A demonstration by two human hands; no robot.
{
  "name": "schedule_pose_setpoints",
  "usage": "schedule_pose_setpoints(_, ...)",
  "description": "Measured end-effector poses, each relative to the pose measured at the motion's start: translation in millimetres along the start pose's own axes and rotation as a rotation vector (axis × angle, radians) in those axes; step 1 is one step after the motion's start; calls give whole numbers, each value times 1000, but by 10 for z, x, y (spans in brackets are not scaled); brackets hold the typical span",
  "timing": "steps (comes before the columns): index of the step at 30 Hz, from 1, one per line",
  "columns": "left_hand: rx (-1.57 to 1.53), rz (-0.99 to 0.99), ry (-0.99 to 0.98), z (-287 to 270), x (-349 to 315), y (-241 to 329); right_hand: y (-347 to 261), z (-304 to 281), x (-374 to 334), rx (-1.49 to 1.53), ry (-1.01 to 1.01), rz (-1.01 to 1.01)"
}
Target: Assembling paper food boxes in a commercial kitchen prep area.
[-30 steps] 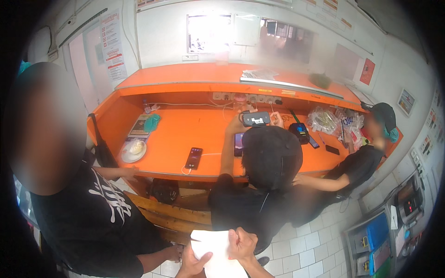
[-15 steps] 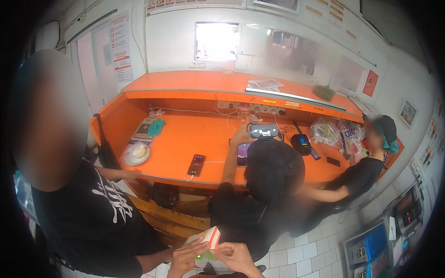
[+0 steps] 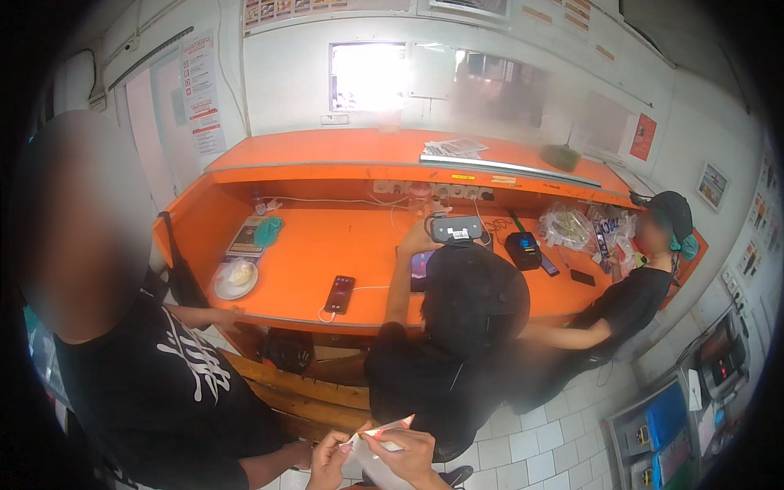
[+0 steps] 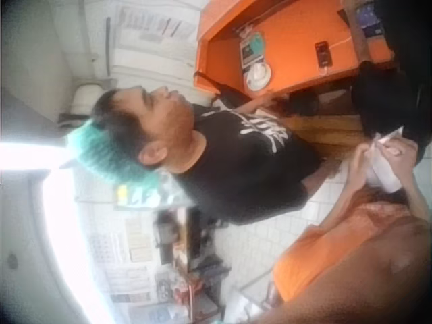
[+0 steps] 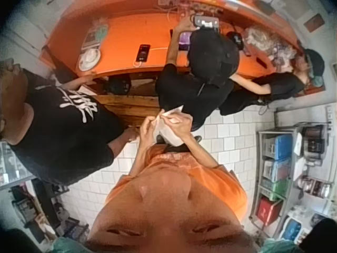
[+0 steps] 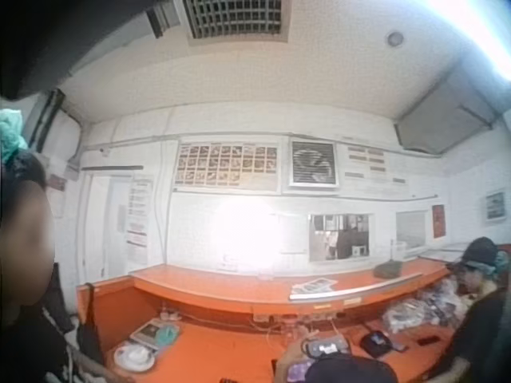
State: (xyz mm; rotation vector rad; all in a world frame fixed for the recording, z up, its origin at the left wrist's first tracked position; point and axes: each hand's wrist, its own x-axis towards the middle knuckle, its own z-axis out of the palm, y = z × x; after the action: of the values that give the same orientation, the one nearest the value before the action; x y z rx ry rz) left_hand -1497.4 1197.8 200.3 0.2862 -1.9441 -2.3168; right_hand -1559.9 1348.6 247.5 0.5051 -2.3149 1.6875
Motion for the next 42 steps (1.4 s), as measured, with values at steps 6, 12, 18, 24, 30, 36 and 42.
schedule_pose_setpoints(6,-197,341,103,173,143,-80,-160,104,-104,80,-108,53)
schedule_pose_setpoints(12,-51,278,133,175,39,52,-72,36,-138,436,-140,485)
schedule_pose_setpoints(18,-51,171,173,225,35,57,142,123,-219,799,-206,684)
schedule_pose_setpoints(24,-200,95,186,189,34,13,251,152,-320,830,-218,696)
schedule_pose_setpoints(30,-267,50,231,199,64,-63,428,250,-397,659,-234,651)
schedule_pose_setpoints(36,48,125,203,154,-4,-103,407,265,-324,381,-64,445)
schedule_pose_setpoints(42,332,271,218,216,-41,9,242,208,-235,534,-114,473)
